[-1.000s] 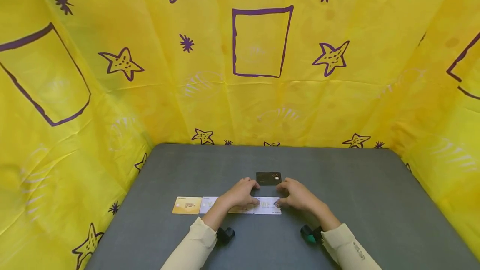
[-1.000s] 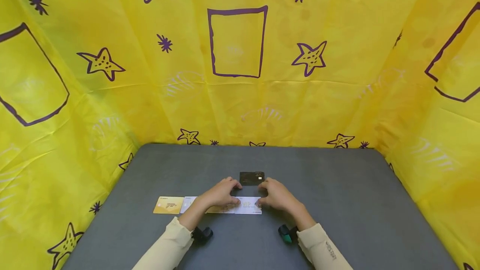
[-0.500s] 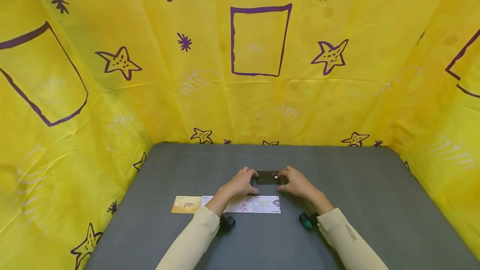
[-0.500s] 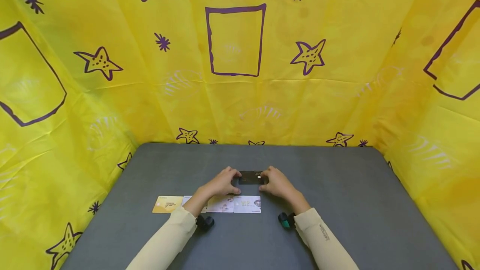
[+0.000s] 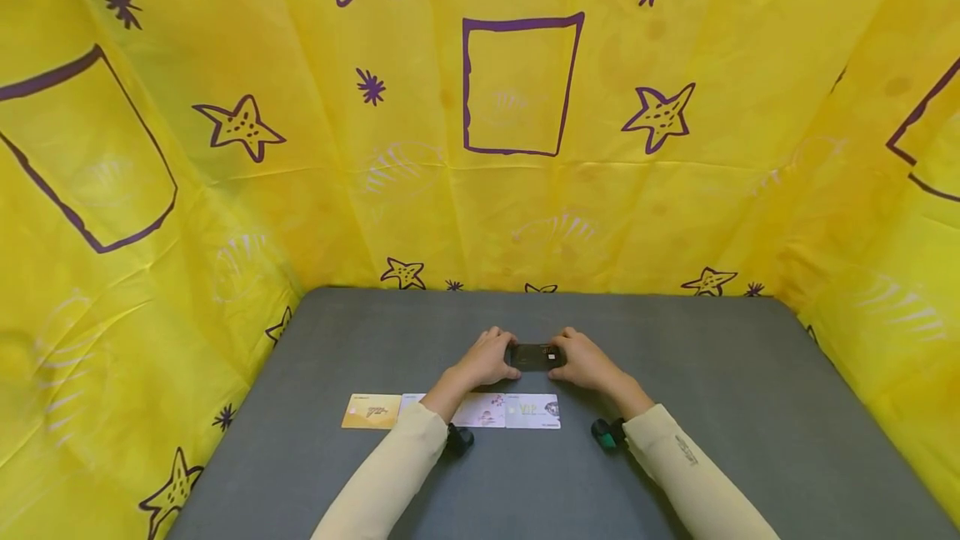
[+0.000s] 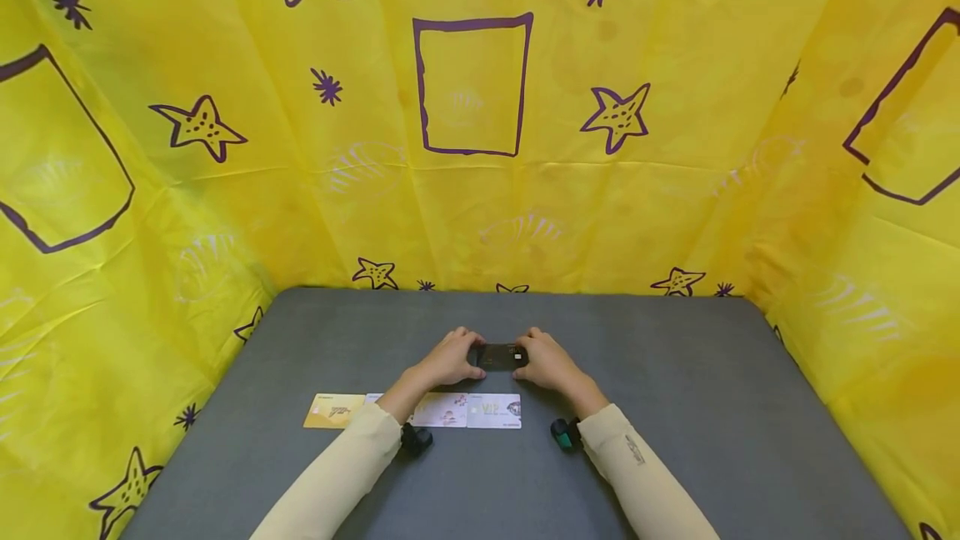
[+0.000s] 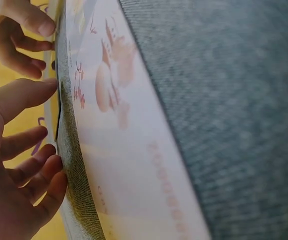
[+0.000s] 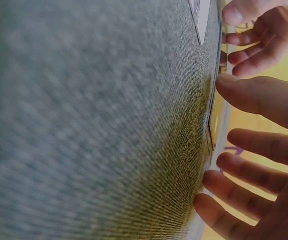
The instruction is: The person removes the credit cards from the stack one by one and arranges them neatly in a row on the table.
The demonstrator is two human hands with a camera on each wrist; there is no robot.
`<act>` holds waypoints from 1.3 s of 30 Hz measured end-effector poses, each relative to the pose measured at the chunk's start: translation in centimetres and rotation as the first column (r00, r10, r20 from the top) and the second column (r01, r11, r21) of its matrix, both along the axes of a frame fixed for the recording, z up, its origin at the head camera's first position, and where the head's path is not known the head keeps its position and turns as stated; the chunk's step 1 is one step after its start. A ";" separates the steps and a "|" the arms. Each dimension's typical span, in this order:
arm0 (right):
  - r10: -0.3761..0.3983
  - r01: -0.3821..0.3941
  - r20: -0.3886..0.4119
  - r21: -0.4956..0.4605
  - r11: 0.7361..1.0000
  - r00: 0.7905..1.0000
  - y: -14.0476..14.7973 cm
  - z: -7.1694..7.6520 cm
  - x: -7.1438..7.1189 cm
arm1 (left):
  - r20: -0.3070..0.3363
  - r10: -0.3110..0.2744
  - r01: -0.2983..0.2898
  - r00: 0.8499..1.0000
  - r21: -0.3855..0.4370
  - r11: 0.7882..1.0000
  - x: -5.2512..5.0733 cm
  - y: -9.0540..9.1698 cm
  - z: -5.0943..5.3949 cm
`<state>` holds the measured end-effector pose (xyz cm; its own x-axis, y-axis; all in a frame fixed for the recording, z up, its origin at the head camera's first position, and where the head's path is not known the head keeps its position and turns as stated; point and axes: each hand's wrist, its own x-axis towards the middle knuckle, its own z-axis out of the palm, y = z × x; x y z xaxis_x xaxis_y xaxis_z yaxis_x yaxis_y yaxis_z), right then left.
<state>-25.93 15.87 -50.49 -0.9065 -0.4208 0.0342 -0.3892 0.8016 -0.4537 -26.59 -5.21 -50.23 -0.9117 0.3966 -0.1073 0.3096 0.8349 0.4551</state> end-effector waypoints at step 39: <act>0.046 -0.052 0.065 0.089 0.995 0.997 -0.1 0.0 -1.7 | -0.002 0.005 -0.005 1.000 -0.031 1.000 -0.9 0.5 -0.3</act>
<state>-27.66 15.79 -50.45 -0.8839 -0.4635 -0.0623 -0.4022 0.8214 -0.4044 -27.48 -4.74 -50.56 -0.9137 0.3889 -0.1179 0.3065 0.8499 0.4286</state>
